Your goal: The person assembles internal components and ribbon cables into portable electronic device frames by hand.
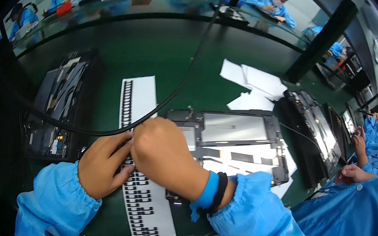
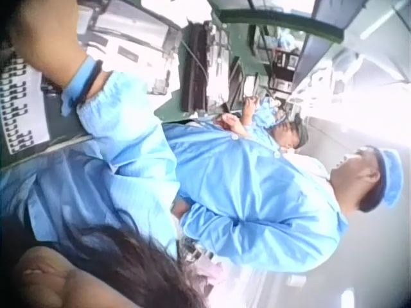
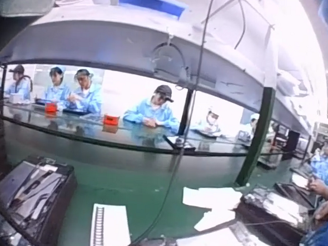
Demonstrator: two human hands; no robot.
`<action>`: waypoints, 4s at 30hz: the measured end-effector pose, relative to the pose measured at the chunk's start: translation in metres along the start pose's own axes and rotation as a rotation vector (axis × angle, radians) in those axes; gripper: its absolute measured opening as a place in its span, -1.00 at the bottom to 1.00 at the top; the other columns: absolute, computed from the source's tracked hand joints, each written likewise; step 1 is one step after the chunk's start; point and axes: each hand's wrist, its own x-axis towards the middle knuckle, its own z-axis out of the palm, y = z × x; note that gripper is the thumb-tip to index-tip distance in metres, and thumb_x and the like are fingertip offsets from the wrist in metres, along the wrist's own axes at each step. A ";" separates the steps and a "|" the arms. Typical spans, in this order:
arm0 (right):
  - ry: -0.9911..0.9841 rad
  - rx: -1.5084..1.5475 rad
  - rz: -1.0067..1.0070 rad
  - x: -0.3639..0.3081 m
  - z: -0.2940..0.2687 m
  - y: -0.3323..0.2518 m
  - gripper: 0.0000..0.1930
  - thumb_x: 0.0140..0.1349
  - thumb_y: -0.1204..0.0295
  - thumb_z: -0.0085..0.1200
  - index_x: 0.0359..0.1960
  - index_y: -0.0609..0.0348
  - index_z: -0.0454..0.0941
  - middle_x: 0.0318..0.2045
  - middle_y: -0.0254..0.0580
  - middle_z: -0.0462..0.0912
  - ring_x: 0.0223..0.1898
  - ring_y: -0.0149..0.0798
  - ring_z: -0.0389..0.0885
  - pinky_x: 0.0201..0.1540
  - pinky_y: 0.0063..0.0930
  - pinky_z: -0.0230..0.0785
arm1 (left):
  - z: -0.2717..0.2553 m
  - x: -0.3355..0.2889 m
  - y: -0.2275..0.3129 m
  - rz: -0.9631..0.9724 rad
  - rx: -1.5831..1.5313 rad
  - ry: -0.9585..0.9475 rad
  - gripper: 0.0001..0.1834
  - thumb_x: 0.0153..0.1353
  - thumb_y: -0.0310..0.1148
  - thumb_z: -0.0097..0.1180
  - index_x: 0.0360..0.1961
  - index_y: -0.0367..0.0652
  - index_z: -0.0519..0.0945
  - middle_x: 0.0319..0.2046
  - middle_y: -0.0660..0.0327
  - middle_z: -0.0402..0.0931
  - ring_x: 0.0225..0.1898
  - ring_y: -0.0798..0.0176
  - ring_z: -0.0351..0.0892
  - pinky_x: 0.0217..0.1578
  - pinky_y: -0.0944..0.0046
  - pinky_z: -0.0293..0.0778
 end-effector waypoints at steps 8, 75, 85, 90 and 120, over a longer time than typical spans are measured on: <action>-0.048 0.494 0.499 -0.098 -0.131 0.004 -0.97 -0.06 0.61 0.02 -0.58 0.27 0.43 -0.53 -0.17 0.46 -0.48 -0.30 0.42 -0.41 -0.51 0.23 | -0.018 0.001 0.028 0.259 -0.049 -0.006 -0.58 -0.22 -0.49 0.19 -0.22 -0.35 0.48 -0.21 -0.04 0.43 -0.17 -0.12 0.44 -0.10 0.09 0.36; 0.102 0.495 0.536 -0.136 -0.099 0.017 -0.85 -0.32 0.68 0.19 -0.62 0.29 0.51 -0.37 -0.11 0.52 -0.14 -0.08 0.48 -0.14 -0.36 0.35 | 0.037 0.035 0.091 0.546 -0.175 -0.064 -0.67 -0.05 -0.43 -0.05 -0.29 -0.51 0.47 -0.14 -0.04 0.40 -0.17 0.04 0.41 -0.23 0.21 0.37; 0.082 0.262 0.389 -0.131 -0.087 0.006 -0.80 -0.34 0.67 0.17 -0.55 0.27 0.51 -0.34 -0.13 0.48 -0.26 -0.10 0.45 -0.24 -0.35 0.32 | 0.035 0.035 0.089 0.559 -0.155 -0.070 -0.69 -0.04 -0.45 -0.06 -0.29 -0.49 0.48 -0.14 -0.03 0.40 -0.14 0.05 0.41 -0.22 0.21 0.38; 0.106 -0.074 0.239 -0.135 -0.081 -0.002 -0.84 -0.33 0.64 0.16 -0.58 0.23 0.54 -0.44 -0.17 0.50 -0.37 -0.18 0.44 -0.37 -0.34 0.30 | 0.034 0.033 0.088 0.552 -0.156 -0.053 -0.72 -0.03 -0.49 -0.07 -0.31 -0.49 0.49 -0.13 -0.03 0.42 -0.11 0.05 0.42 -0.19 0.23 0.39; -0.035 -0.115 0.025 -0.007 0.011 -0.022 -0.95 -0.27 0.58 -0.01 -0.68 0.30 0.42 -0.66 -0.09 0.38 -0.48 -0.11 0.44 -0.48 -0.31 0.33 | -0.003 -0.009 0.013 -0.056 0.157 -0.063 -0.39 -0.13 -0.30 0.20 -0.08 -0.47 0.33 -0.04 -0.17 0.24 0.00 -0.15 0.28 0.06 0.04 0.19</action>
